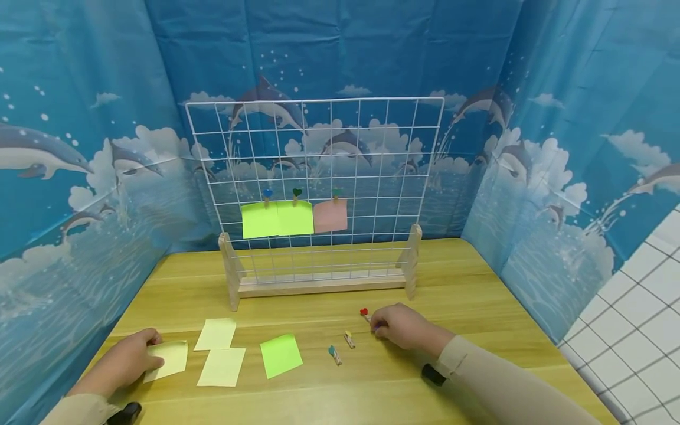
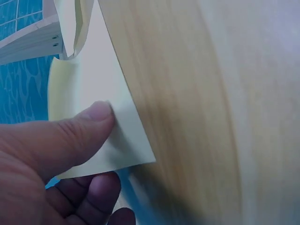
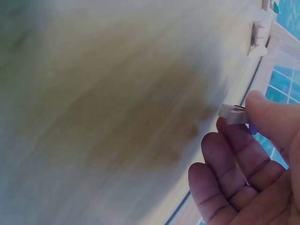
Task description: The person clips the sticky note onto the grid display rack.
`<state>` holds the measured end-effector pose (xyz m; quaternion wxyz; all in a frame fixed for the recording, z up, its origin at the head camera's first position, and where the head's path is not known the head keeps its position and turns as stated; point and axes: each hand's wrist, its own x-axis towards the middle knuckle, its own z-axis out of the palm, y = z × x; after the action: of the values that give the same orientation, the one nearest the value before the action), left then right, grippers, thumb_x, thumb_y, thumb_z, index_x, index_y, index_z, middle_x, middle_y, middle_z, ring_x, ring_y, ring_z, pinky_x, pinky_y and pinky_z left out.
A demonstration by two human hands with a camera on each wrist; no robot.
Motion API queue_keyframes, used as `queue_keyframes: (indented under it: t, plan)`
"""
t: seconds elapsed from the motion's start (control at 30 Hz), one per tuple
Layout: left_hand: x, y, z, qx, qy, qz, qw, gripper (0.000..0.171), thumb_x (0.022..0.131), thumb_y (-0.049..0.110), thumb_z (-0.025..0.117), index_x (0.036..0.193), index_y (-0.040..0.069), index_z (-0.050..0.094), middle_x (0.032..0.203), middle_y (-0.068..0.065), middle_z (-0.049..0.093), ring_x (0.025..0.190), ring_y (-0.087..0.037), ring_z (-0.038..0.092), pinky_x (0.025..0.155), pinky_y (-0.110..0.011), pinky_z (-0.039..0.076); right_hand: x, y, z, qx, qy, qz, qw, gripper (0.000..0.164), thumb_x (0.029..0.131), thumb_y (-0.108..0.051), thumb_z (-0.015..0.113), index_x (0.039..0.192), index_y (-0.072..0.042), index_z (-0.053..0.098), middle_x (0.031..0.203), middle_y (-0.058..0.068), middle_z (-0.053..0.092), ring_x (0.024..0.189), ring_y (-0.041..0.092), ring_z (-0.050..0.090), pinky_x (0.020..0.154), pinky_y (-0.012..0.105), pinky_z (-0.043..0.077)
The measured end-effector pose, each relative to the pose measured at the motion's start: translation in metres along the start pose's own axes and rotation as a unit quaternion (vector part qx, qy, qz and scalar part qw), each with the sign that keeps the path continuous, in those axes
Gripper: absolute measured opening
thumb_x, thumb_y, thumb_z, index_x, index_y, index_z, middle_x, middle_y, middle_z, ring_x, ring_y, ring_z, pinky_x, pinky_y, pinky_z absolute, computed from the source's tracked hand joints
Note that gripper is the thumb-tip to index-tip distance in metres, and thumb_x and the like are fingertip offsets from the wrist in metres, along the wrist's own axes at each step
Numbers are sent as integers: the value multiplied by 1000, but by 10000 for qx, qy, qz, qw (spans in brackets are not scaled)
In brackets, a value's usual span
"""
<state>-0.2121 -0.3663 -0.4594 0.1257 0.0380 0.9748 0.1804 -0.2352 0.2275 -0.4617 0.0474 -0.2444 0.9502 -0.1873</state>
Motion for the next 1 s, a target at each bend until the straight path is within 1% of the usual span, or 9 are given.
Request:
queue_keyframes:
  t: [0.1, 0.2, 0.33, 0.43, 0.53, 0.6, 0.77, 0.9, 1.0]
  plan:
    - [-1, -2, 0, 50, 159, 126, 9998, 30, 94, 21, 79, 111, 3, 61, 113, -18, 71, 100, -32, 67, 81, -50, 54, -2, 0, -3, 340, 69, 377, 9987, 4, 99, -15, 73, 102, -16, 76, 91, -10, 69, 79, 8, 56, 74, 30, 51]
    - [-2, -2, -1, -43, 271, 152, 9995, 24, 96, 17, 76, 111, 3, 63, 106, -11, 69, 91, -25, 62, 76, -44, 52, -3, 1, -7, 625, 200, 674, 9956, 7, 101, -13, 71, 106, -14, 76, 88, -8, 66, 77, 11, 55, 71, 29, 49]
    - [-6, 1, -6, -279, 411, 74, 9987, 25, 99, 18, 73, 116, 3, 64, 103, -7, 65, 88, -20, 55, 76, -40, 48, -4, 3, -15, 960, 419, 858, 9908, 10, 102, -13, 71, 110, -11, 75, 90, -6, 66, 79, 12, 56, 70, 27, 50]
    - [-9, 4, -11, -394, 578, 99, 9975, 21, 102, 20, 69, 115, 3, 65, 102, -5, 65, 87, -19, 54, 74, -38, 47, -5, 5, -20, 1197, 571, 964, 9865, 12, 101, -15, 72, 111, -9, 75, 90, -6, 67, 80, 13, 57, 71, 26, 51]
    - [-12, 8, -15, -507, 716, 153, 9960, 14, 104, 19, 66, 111, 6, 67, 99, -2, 66, 83, -18, 52, 71, -36, 45, -6, 8, -24, 1278, 693, 979, 9845, 12, 101, -18, 72, 109, -9, 75, 89, -6, 68, 79, 12, 58, 69, 26, 52]
    - [-13, 11, -17, -547, 785, 220, 9952, 15, 105, 21, 65, 110, 7, 67, 99, -2, 66, 82, -18, 52, 70, -36, 43, -7, 9, -27, 1322, 755, 963, 9836, 11, 102, -19, 72, 108, -10, 75, 89, -6, 69, 78, 11, 59, 68, 25, 52]
    - [-16, 19, -21, -533, 994, 282, 9932, 19, 106, 27, 64, 113, 9, 68, 104, -1, 70, 85, -16, 57, 71, -35, 46, -10, 10, -35, 1368, 908, 875, 9825, 12, 103, -16, 70, 109, -9, 77, 93, -4, 73, 78, 12, 59, 68, 26, 53]
    - [-17, 32, -22, -506, 1234, 381, 9903, 21, 106, 30, 64, 114, 12, 70, 104, 0, 71, 88, -15, 61, 71, -34, 48, -11, 11, -41, 1382, 1012, 851, 9815, 15, 104, -17, 68, 112, -9, 78, 98, 1, 77, 79, 12, 60, 69, 28, 53]
    - [-18, 43, -23, -518, 1406, 466, 9876, 21, 107, 30, 64, 114, 12, 71, 103, 1, 72, 88, -13, 62, 70, -34, 48, -12, 12, -43, 1384, 1045, 897, 9808, 18, 105, -19, 66, 116, -9, 78, 100, 2, 77, 80, 11, 61, 70, 29, 53]
